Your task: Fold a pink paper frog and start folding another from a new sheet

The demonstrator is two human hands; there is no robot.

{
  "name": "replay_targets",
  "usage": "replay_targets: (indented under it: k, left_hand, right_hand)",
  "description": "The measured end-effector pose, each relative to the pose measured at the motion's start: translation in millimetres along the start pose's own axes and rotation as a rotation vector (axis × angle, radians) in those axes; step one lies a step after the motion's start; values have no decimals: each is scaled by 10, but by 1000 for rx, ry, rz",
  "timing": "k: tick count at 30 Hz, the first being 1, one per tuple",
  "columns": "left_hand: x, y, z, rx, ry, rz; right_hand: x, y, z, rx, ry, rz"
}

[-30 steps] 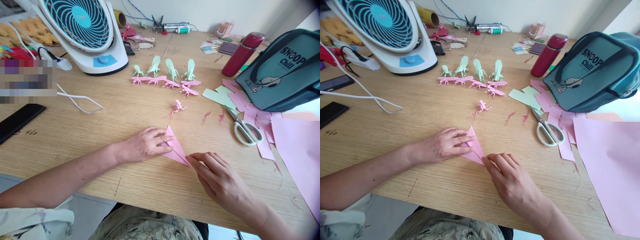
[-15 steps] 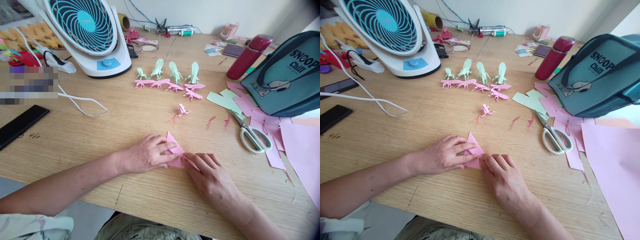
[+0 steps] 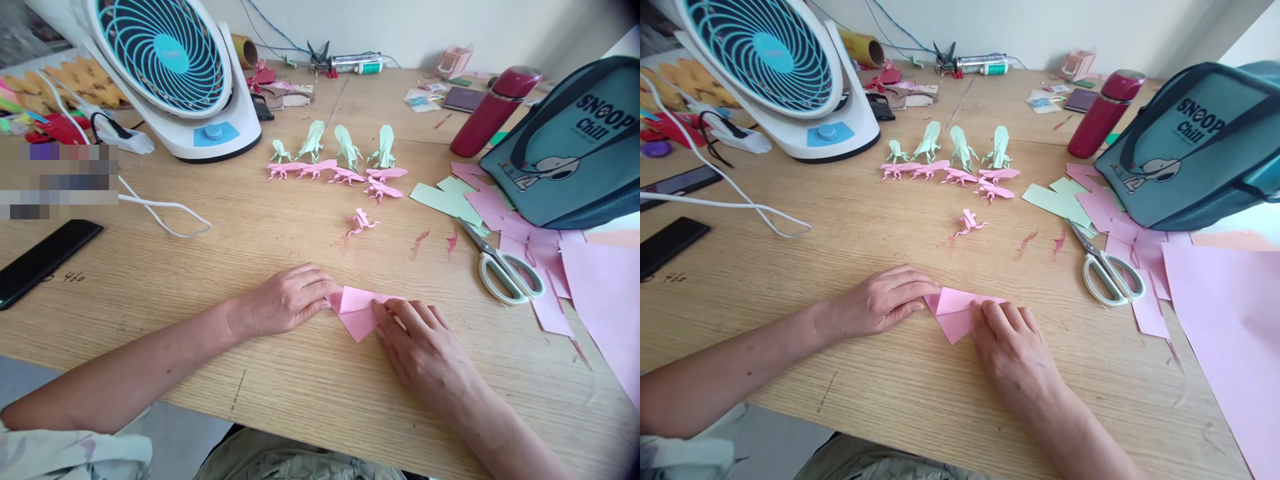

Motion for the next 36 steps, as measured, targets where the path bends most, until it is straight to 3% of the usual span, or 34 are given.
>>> replay_targets:
  k: [7, 11, 16, 19, 24, 36]
  left_hand:
    - [116, 364, 33, 73, -121, 366]
    - [1, 196, -139, -25, 9, 270]
    - [260, 138, -447, 138, -99, 95]
    - [352, 16, -543, 65, -75, 134]
    - [366, 15, -535, 63, -65, 235]
    - [396, 14, -509, 57, -137, 240]
  right_hand:
    - [-1, 113, -31, -13, -55, -174]
    - [-5, 124, -44, -24, -62, -194]
    - [-33, 113, -55, -30, -36, -167]
    - [-26, 99, -38, -43, -49, -150]
    - [-56, 53, 10, -89, -47, -145]
    - [-61, 22, 106, -149, -46, -247]
Point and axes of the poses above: each hand's wrist, its own z-axis away from the middle knuckle, its own x-axis out of the palm, y = z × x, the point moved 10 cm from there along -z, towards the middle knuckle, and after that the axes turned 4 degrees about z, right-handed, at the moved point
